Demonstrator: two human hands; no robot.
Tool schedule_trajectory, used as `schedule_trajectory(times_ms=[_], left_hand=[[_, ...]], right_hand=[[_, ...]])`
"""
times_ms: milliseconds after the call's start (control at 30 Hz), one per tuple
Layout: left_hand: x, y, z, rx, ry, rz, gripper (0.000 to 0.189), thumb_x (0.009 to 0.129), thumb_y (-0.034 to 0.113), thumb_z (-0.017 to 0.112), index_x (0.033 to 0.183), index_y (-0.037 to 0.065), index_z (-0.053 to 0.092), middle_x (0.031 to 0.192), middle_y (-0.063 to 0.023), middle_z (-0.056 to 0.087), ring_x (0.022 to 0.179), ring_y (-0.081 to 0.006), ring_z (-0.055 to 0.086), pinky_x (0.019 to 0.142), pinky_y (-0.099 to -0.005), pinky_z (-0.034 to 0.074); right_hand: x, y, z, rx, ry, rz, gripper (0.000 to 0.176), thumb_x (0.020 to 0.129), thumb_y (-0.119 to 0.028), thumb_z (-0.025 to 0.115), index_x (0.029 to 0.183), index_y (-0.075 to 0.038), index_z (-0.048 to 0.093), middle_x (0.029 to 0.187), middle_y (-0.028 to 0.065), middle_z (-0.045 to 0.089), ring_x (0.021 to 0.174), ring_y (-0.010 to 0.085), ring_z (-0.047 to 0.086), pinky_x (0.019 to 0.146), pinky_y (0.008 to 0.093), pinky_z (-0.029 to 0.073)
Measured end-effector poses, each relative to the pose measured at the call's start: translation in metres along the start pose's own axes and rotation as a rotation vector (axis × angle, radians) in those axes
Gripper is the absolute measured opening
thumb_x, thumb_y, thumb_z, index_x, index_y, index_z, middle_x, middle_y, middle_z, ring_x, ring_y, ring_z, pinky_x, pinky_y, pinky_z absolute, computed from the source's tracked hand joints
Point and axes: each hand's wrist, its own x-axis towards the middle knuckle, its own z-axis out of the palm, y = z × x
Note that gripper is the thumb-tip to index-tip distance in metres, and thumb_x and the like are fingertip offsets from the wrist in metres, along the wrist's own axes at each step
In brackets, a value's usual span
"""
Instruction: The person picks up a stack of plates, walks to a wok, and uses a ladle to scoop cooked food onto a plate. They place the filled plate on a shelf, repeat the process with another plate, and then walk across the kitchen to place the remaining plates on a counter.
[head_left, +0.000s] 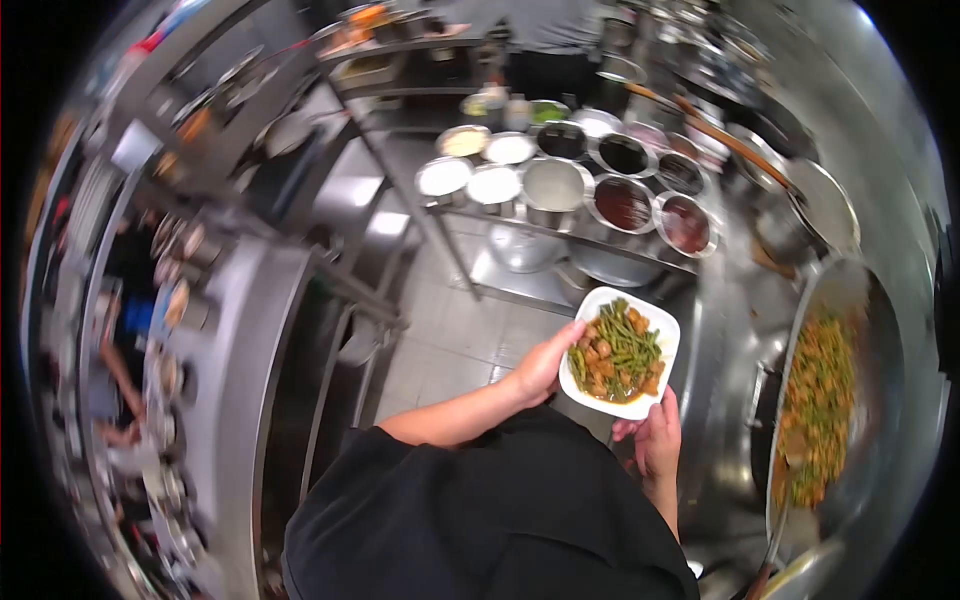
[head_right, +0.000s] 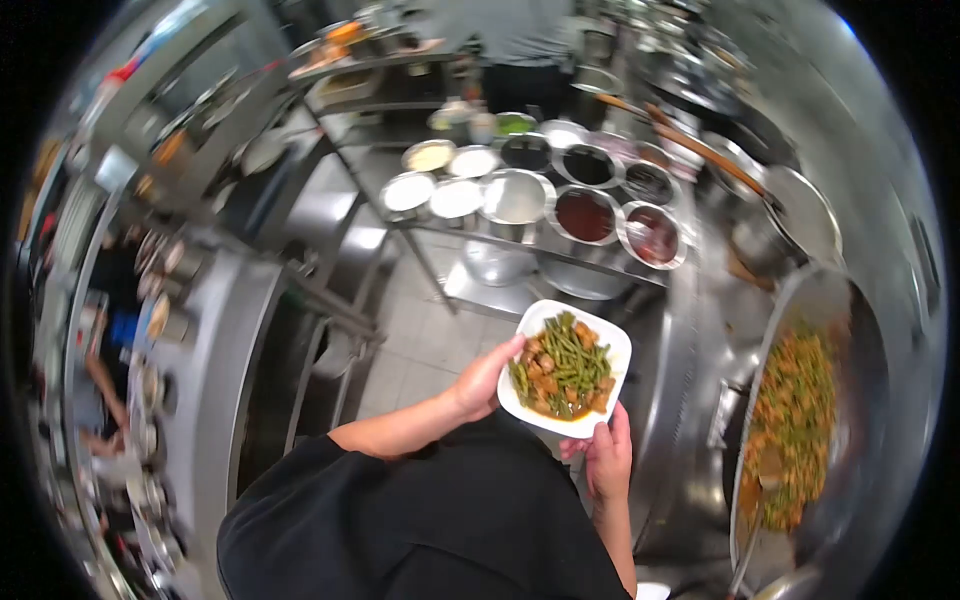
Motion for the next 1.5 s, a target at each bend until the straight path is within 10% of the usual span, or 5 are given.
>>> schedule_trajectory(times_ms=[533,700,800,1500], left_hand=[[-0.203,0.073,-0.178,0.409,0.546,0.494,0.071,0.103,0.061,0.026,0.146,0.006,0.04,0.123,-0.0087,0.062,0.103,-0.0164,0.062,0.086,-0.0317,0.051],[-0.274,0.132,-0.277,0.511,0.821,0.627,0.026,0.103,0.023,0.051,0.115,0.002,0.061,0.113,-0.0084,0.065,0.101,-0.0181,0.064,0.081,-0.0329,0.054],[-0.316,0.171,-0.328,0.537,0.92,0.718,0.028,0.103,0.027,0.052,0.108,0.002,0.064,0.102,-0.0054,0.067,0.094,-0.014,0.063,0.08,-0.0297,0.053],[-0.407,0.181,-0.417,0.226,1.563,0.579,0.039,0.104,0.035,0.048,0.1,0.0,0.062,0.097,-0.0103,0.068,0.086,-0.0188,0.068,0.07,-0.0309,0.054]], right_hand=[[0.067,0.077,0.221,-0.098,-0.466,0.385,0.037,0.094,-0.009,0.047,0.13,0.002,0.044,0.111,0.0177,0.063,0.079,0.0268,0.066,0.066,0.0394,0.057],[0.115,0.126,0.315,-0.075,-0.468,0.319,0.034,0.093,-0.01,0.049,0.125,0.002,0.046,0.103,0.0167,0.065,0.074,0.0248,0.066,0.063,0.0377,0.056],[0.152,0.15,0.374,-0.069,-0.446,0.274,0.032,0.093,-0.01,0.049,0.123,0.001,0.047,0.102,0.0159,0.066,0.073,0.0239,0.067,0.062,0.0365,0.058],[0.422,0.292,0.681,-0.091,-0.642,0.287,0.026,0.096,-0.01,0.05,0.12,0.001,0.047,0.098,0.0158,0.065,0.073,0.0233,0.068,0.061,0.0362,0.059]])
